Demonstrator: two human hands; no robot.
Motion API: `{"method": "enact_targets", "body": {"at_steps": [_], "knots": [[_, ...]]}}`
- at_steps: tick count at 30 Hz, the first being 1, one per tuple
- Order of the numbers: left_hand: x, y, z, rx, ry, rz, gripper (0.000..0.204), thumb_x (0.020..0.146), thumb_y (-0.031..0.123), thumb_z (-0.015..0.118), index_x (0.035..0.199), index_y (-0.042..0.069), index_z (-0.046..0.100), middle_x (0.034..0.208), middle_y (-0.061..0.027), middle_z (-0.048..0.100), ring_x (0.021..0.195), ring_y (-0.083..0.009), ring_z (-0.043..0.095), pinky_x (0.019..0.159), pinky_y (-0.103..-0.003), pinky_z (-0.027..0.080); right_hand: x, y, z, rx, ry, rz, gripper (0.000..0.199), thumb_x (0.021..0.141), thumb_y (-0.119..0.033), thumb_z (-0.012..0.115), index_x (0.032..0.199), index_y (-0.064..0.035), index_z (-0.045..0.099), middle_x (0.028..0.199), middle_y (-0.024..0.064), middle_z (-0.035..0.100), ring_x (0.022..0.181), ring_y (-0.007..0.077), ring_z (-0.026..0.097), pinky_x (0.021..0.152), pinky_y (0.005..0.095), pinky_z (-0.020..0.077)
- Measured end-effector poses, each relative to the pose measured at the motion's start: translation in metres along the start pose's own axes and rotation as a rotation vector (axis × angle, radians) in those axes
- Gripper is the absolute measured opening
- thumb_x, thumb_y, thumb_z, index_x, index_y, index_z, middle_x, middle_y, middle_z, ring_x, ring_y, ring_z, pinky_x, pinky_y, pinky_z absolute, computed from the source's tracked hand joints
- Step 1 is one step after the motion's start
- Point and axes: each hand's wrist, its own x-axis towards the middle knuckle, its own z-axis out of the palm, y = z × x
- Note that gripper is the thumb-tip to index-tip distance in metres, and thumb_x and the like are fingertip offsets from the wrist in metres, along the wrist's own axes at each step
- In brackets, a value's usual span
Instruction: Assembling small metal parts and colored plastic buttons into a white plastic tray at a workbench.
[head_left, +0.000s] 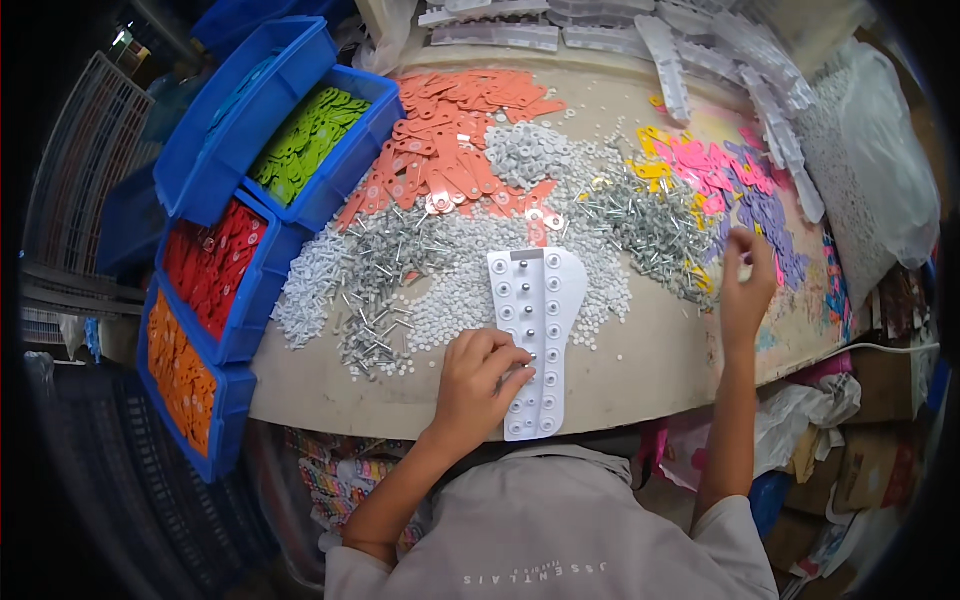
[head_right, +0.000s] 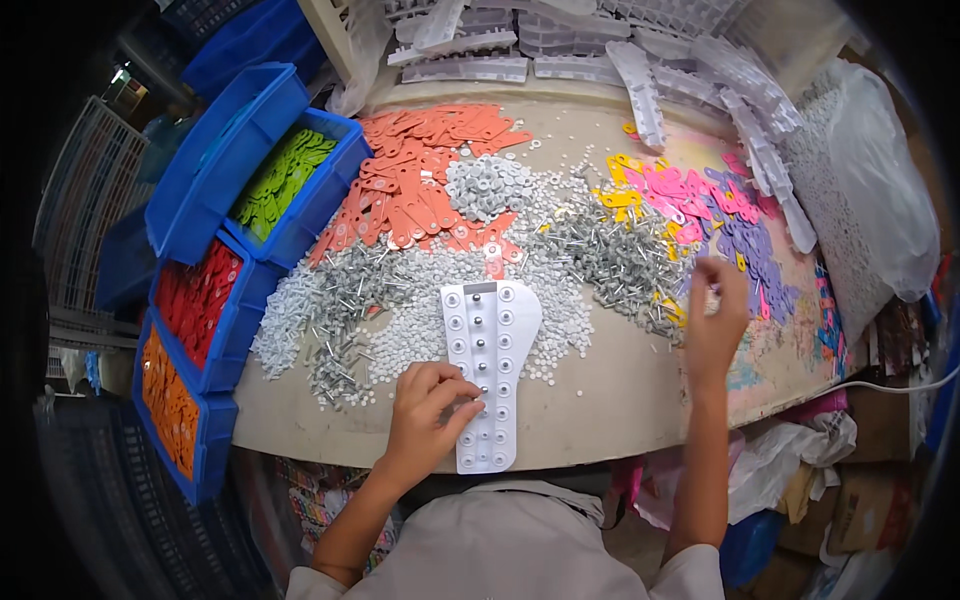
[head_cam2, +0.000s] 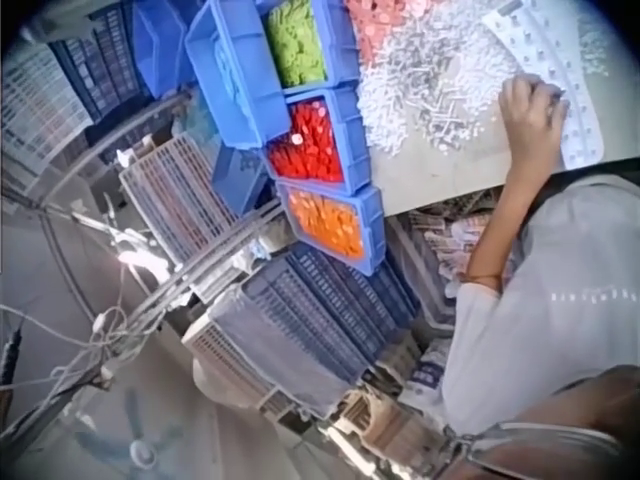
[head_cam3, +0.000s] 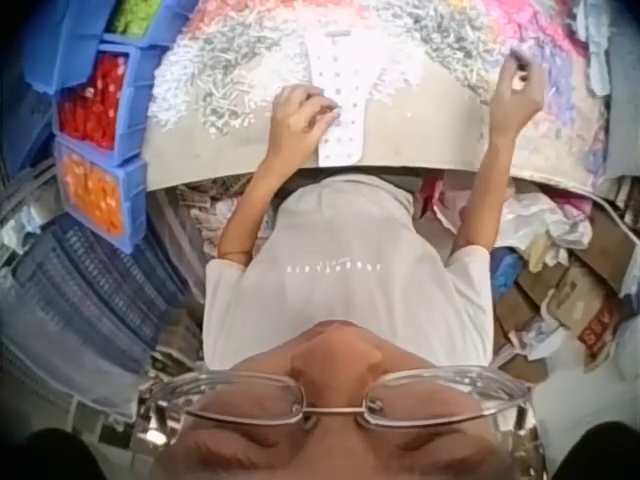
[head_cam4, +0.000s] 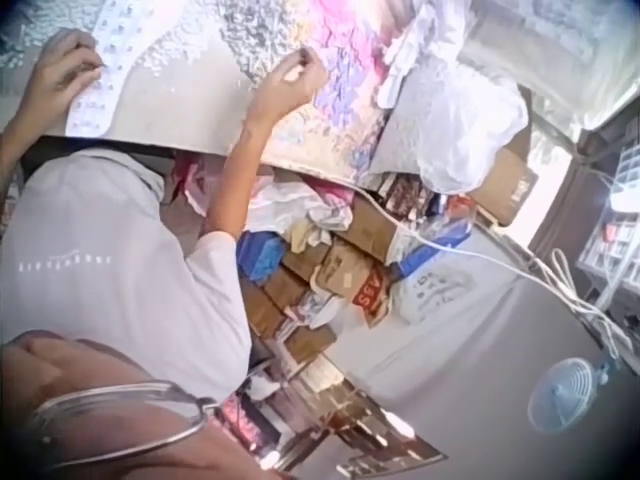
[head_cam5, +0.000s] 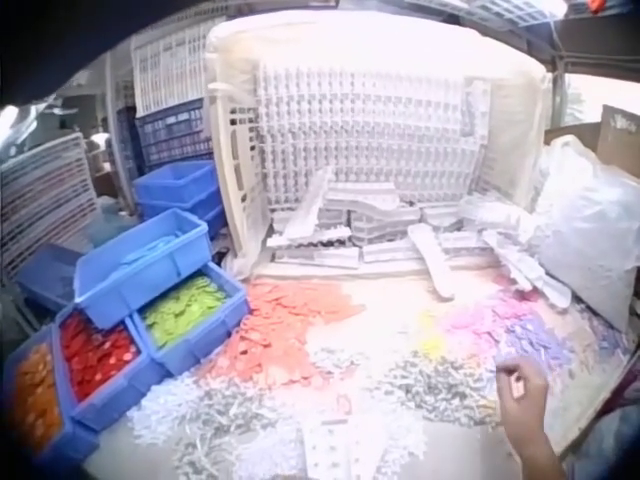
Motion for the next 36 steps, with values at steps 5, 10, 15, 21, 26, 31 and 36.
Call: {"method": "enact_targets", "body": {"at_steps": [5, 10, 15, 21, 26, 31, 36], "knots": [[0.002, 0.0, -0.001, 0.023, -0.023, 0.039, 0.017, 0.074, 0.011, 0.082, 0.087, 0.008, 0.072, 0.096, -0.0043, 0.061, 0.094, -0.0247, 0.056, 0.085, -0.037, 0.041, -0.077, -0.092, -0.005, 0.453, -0.371, 0.066, 0.016, 0.084, 0.002, 0.068, 0.098, -0.0029, 0.062, 0.094, 0.0052, 0.063, 0.085, 0.0139, 0.057, 0.079, 0.0274, 0.0436], [0.001, 0.009, -0.011, 0.117, -0.093, 0.161, 0.015, 0.075, 0.013, 0.08, 0.088, 0.011, 0.073, 0.098, -0.0036, 0.062, 0.098, -0.0239, 0.057, 0.087, -0.039, 0.04, -0.12, -0.126, 0.002, 0.576, -0.621, 0.02, 0.019, 0.079, 0.005, 0.073, 0.094, -0.0021, 0.064, 0.092, 0.0085, 0.066, 0.085, 0.0223, 0.061, 0.077, 0.0335, 0.0489], [-0.006, 0.013, -0.02, 0.118, -0.137, 0.143, 0.017, 0.079, 0.012, 0.077, 0.096, 0.012, 0.076, 0.103, -0.0031, 0.064, 0.102, -0.0238, 0.058, 0.092, -0.04, 0.038, -0.132, -0.129, 0.012, 0.569, -0.719, -0.051, 0.022, 0.076, 0.007, 0.075, 0.092, -0.0029, 0.065, 0.091, 0.0081, 0.066, 0.085, 0.0268, 0.06, 0.076, 0.0362, 0.0495], [-0.009, 0.007, -0.034, 0.193, 0.005, 0.038, 0.016, 0.082, 0.009, 0.073, 0.098, 0.01, 0.074, 0.1, -0.0046, 0.065, 0.099, -0.025, 0.058, 0.091, -0.041, 0.038, -0.127, -0.131, 0.013, 0.537, -0.758, -0.206, 0.02, 0.075, 0.005, 0.073, 0.09, -0.0029, 0.062, 0.088, 0.0084, 0.064, 0.082, 0.0301, 0.057, 0.074, 0.0388, 0.0476], [0.002, -0.038, -0.068, 0.422, 0.194, -0.097, 0.009, 0.083, 0.007, 0.072, 0.092, 0.007, 0.071, 0.093, -0.0067, 0.065, 0.094, -0.0269, 0.058, 0.086, -0.039, 0.04, -0.13, -0.127, 0.015, 0.543, -0.745, -0.255, 0.021, 0.074, 0.005, 0.073, 0.089, -0.0036, 0.061, 0.089, 0.0086, 0.064, 0.084, 0.0296, 0.057, 0.075, 0.0381, 0.0476], [0.01, -0.071, -0.075, 0.534, 0.185, -0.098, 0.007, 0.083, 0.007, 0.071, 0.09, 0.007, 0.07, 0.089, -0.0065, 0.063, 0.091, -0.0282, 0.057, 0.083, -0.038, 0.04, -0.132, -0.123, 0.015, 0.511, -0.785, -0.296, 0.023, 0.073, 0.006, 0.075, 0.091, -0.0033, 0.065, 0.095, 0.0074, 0.067, 0.088, 0.0289, 0.06, 0.077, 0.0379, 0.0496], [0.023, -0.074, -0.078, 0.547, 0.071, -0.068, 0.008, 0.082, 0.008, 0.072, 0.089, 0.007, 0.069, 0.093, -0.0086, 0.058, 0.095, -0.0297, 0.055, 0.084, -0.041, 0.039, -0.13, -0.124, 0.01, 0.423, -0.783, -0.428, 0.018, 0.078, -0.003, 0.076, 0.092, -0.0048, 0.066, 0.1, 0.0075, 0.064, 0.091, 0.0283, 0.06, 0.078, 0.038, 0.0493]]}}
